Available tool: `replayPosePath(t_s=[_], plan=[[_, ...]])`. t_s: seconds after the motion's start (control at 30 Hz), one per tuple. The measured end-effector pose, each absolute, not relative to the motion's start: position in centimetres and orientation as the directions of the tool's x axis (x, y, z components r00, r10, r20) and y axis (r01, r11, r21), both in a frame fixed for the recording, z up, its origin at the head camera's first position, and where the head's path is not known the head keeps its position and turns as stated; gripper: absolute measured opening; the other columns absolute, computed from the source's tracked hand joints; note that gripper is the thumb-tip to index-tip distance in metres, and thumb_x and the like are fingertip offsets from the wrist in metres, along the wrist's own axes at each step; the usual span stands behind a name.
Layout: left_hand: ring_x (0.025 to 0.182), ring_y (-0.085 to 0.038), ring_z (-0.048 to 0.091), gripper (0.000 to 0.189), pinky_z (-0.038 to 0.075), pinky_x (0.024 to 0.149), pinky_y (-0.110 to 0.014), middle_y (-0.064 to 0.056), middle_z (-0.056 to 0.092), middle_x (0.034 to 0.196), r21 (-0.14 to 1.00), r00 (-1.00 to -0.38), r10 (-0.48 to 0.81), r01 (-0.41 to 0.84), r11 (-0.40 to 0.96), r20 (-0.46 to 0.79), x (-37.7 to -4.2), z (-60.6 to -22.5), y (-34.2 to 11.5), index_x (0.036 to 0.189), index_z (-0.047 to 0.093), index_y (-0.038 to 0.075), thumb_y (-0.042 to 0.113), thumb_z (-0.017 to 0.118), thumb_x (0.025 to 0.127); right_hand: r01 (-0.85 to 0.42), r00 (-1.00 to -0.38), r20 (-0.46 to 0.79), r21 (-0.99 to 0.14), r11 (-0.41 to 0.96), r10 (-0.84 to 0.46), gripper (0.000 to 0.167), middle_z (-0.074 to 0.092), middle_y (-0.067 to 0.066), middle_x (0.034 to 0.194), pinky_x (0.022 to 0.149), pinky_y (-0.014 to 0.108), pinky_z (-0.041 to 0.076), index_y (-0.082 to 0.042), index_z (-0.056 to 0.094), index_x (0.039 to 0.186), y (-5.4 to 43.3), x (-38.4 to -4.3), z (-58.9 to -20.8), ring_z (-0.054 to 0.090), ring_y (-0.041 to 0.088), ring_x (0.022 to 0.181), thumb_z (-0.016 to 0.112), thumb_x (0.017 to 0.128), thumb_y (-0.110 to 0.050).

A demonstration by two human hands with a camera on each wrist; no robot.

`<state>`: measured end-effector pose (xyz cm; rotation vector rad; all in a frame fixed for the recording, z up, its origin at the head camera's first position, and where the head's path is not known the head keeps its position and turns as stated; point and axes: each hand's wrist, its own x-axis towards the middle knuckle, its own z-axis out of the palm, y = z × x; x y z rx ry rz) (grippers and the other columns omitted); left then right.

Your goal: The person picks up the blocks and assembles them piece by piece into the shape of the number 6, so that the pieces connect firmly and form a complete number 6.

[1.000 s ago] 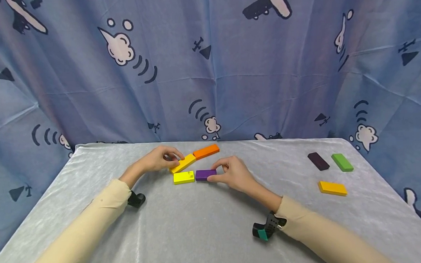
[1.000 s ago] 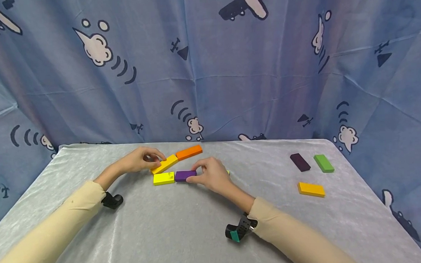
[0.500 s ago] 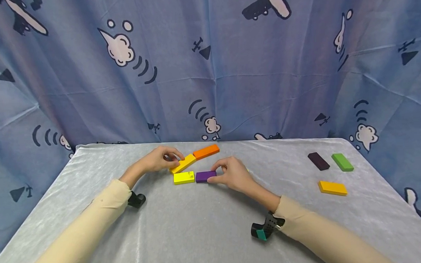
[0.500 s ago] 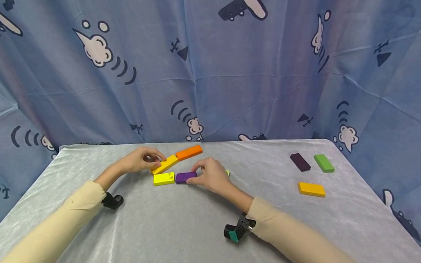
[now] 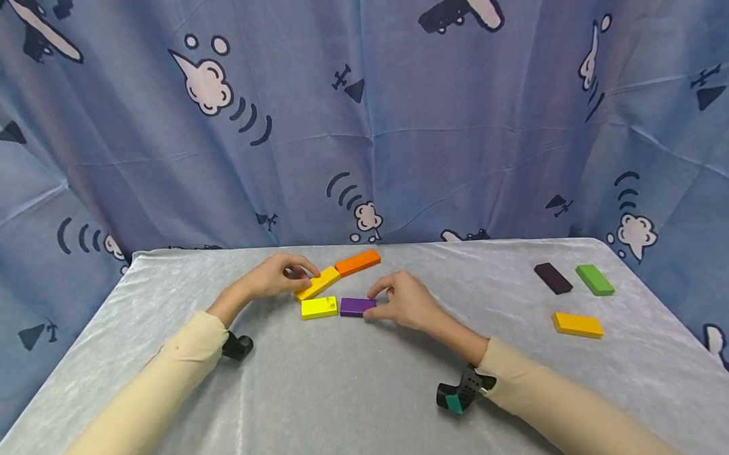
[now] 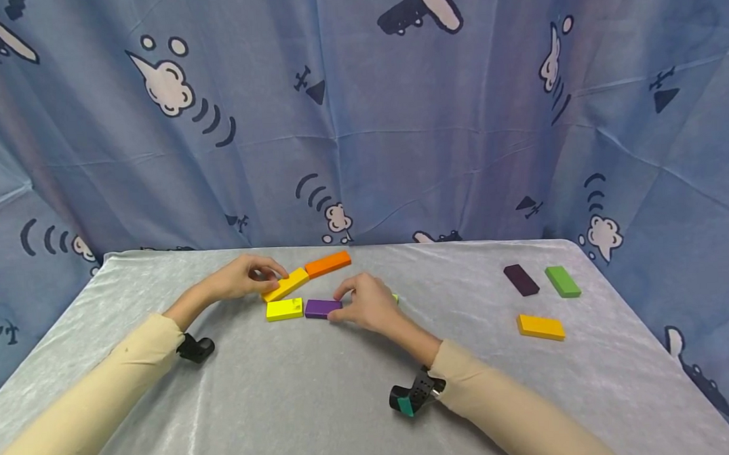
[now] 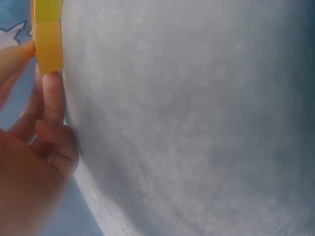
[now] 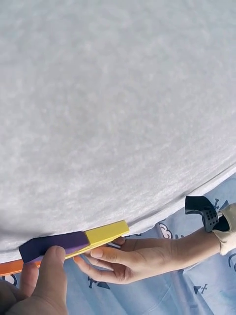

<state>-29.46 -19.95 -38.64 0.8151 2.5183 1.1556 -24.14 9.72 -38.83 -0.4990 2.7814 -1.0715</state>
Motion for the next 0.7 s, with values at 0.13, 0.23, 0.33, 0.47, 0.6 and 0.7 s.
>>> replayPosePath(t_s=[0.13,0.23,0.33,0.47,0.6,0.7], plan=[[0.099,-0.028,0.064,0.022,0.054,0.090,-0.041,-0.013,0.069,0.110,0.758,-0.809,0.587,0.387,0.525,0.007,-29.46,-38.64,-19.95,0.120,0.071,-0.001,-0.001,0.065,0.098,-0.256,-0.936,0.005,-0.698,0.669,-0.353,0.033,0.039,-0.002,0.053,0.048,0.026,0.025,-0.011,0.081,0.101,10.15,-24.15,-38.81,0.031,0.011,0.049,0.094,0.074,-0.024],[0.100,-0.028,0.064,0.022,0.054,0.090,-0.041,-0.014,0.069,0.110,0.762,-0.811,0.585,0.382,0.523,0.004,-29.41,-38.58,-19.96,0.120,0.071,-0.001,-0.001,0.065,0.098,-0.273,-0.932,0.020,-0.699,0.662,-0.363,0.034,0.039,-0.002,0.054,0.048,0.026,0.026,-0.009,0.081,0.102,10.32,-24.13,-38.83,0.032,0.011,0.049,0.094,0.074,-0.024],[0.100,-0.028,0.064,0.023,0.053,0.090,-0.041,-0.014,0.069,0.111,0.764,-0.813,0.582,0.375,0.524,0.000,-29.35,-38.54,-19.97,0.120,0.071,-0.001,-0.001,0.065,0.098,-0.288,-0.930,0.034,-0.686,0.668,-0.366,0.033,0.040,-0.002,0.055,0.049,0.026,0.026,-0.009,0.081,0.100,10.32,-24.12,-38.85,0.033,0.011,0.050,0.094,0.074,-0.024],[0.100,-0.028,0.064,0.023,0.053,0.091,-0.041,-0.014,0.069,0.111,0.766,-0.814,0.581,0.373,0.523,0.000,-29.36,-38.58,-19.96,0.120,0.071,-0.001,-0.001,0.065,0.098,-0.288,-0.934,0.041,-0.672,0.682,-0.355,0.029,0.041,-0.002,0.055,0.049,0.026,0.026,-0.009,0.081,0.098,10.19,-24.04,-38.90,0.034,0.011,0.050,0.093,0.075,-0.023],[0.099,-0.027,0.064,0.023,0.053,0.090,-0.041,-0.013,0.069,0.109,0.764,-0.812,0.584,0.380,0.521,0.005,-29.47,-38.71,-19.92,0.120,0.071,-0.001,-0.001,0.065,0.098,-0.275,-0.939,0.035,-0.672,0.687,-0.342,0.027,0.041,-0.002,0.054,0.048,0.026,0.026,-0.010,0.080,0.096,10.08,-23.97,-38.86,0.034,0.011,0.049,0.093,0.075,-0.022],[0.098,-0.027,0.064,0.023,0.053,0.089,-0.041,-0.013,0.069,0.109,0.760,-0.811,0.586,0.387,0.523,0.010,-29.53,-38.77,-19.91,0.120,0.071,-0.001,-0.001,0.065,0.098,-0.274,-0.940,0.035,-0.671,0.689,-0.340,0.026,0.041,-0.002,0.054,0.048,0.026,0.026,-0.010,0.080,0.096,10.04,-23.99,-38.87,0.034,0.011,0.048,0.093,0.076,-0.022]])
